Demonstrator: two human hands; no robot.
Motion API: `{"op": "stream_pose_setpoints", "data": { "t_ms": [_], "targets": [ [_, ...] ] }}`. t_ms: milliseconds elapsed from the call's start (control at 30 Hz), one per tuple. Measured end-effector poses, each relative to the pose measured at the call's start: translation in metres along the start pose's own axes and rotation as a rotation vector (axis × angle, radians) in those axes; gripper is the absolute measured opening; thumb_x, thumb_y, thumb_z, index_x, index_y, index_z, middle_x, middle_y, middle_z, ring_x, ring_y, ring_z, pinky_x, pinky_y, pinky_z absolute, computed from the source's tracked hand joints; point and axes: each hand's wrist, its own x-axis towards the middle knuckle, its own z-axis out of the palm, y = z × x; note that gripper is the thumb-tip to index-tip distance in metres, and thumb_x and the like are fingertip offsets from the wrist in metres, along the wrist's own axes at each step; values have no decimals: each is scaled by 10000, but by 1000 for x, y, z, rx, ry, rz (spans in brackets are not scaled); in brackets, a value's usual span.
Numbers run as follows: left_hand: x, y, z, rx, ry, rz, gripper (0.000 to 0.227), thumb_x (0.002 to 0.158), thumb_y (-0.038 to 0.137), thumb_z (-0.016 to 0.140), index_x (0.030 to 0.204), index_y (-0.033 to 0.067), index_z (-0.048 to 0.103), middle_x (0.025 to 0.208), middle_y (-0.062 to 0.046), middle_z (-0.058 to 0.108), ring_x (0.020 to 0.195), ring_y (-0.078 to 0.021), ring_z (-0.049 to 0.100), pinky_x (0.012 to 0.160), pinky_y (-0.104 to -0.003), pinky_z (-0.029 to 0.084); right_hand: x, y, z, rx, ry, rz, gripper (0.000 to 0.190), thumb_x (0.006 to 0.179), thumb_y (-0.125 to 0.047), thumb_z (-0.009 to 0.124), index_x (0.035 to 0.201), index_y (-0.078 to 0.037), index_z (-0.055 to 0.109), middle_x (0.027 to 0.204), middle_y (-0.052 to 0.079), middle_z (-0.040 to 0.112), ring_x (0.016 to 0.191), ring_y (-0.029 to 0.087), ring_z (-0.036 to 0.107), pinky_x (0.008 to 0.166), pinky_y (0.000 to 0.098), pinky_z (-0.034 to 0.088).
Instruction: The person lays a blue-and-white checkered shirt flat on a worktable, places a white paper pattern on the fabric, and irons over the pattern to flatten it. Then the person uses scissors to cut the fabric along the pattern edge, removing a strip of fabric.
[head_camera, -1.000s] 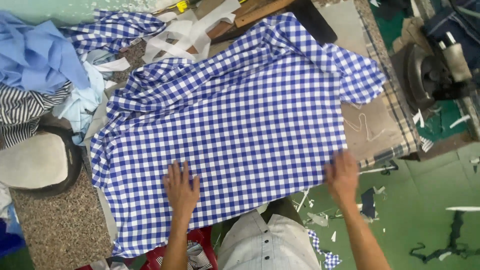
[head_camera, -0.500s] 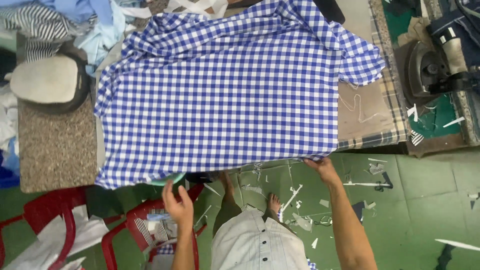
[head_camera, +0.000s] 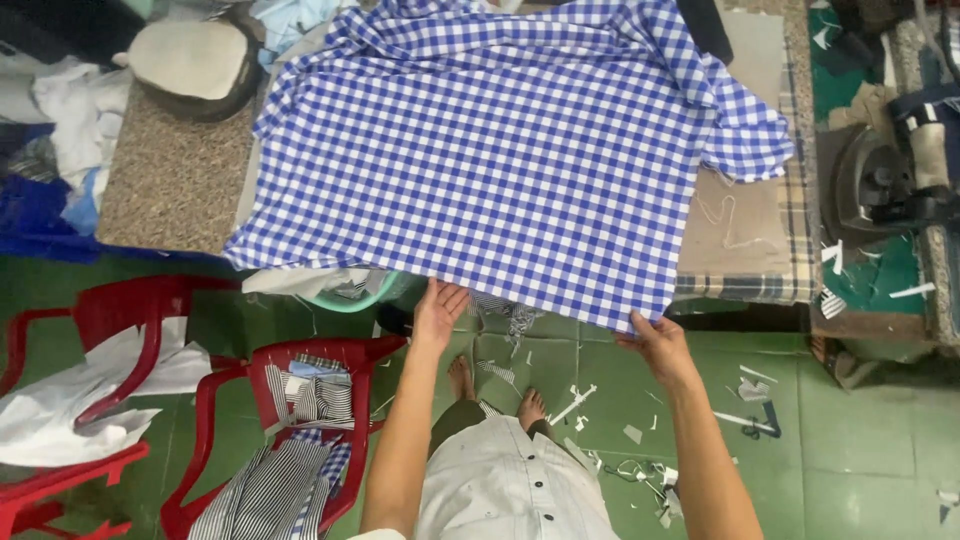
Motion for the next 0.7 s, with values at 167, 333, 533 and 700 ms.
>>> {"op": "stream_pose_setpoints", "data": {
  "t_ms": [167, 333, 533, 700],
  "targets": [
    [-5, 36, -13, -15, 139, 114, 395, 1025, 445, 629, 1209, 108, 537, 1187, -127, 657, 1191, -336, 640, 1085, -496, 487, 4, 0, -4, -49, -7, -30, 238, 988, -136, 710, 1039, 82, 632, 888, 255, 713, 841, 406, 734, 732, 561, 622],
    [16, 127, -56, -41, 524, 400, 461, 986, 506, 697, 1240, 184, 486, 1142, -99, 671, 904, -279, 739, 768, -421, 643, -10, -32, 18, -90, 38, -58, 247, 1012, -123, 702, 1078, 96, 607, 887, 262, 691, 830, 427, 722, 716, 561, 613],
    [31, 230, -97, -126, 707, 426, 591, 916, 290, 716, 1422, 34, 549, 1186, -120, 676, 985, -276, 683, 842, -440, 632, -11, -54, 37, -289, 180, 304, 394, 1032, -33, 462, 1396, 114, 458, 1425, 254, 539, 1228, 458, 538, 1111, 576, 415],
    [14, 229, -119, 43, 831, 492, 227, 944, 246, 750, 896, 53, 640, 879, -96, 696, 861, -209, 702, 842, -404, 670, 5, -47, 31, -286, 261, 310, 379, 1063, -45, 460, 1427, 62, 467, 1447, 217, 521, 1197, 459, 527, 1077, 598, 421]
  ]
}}
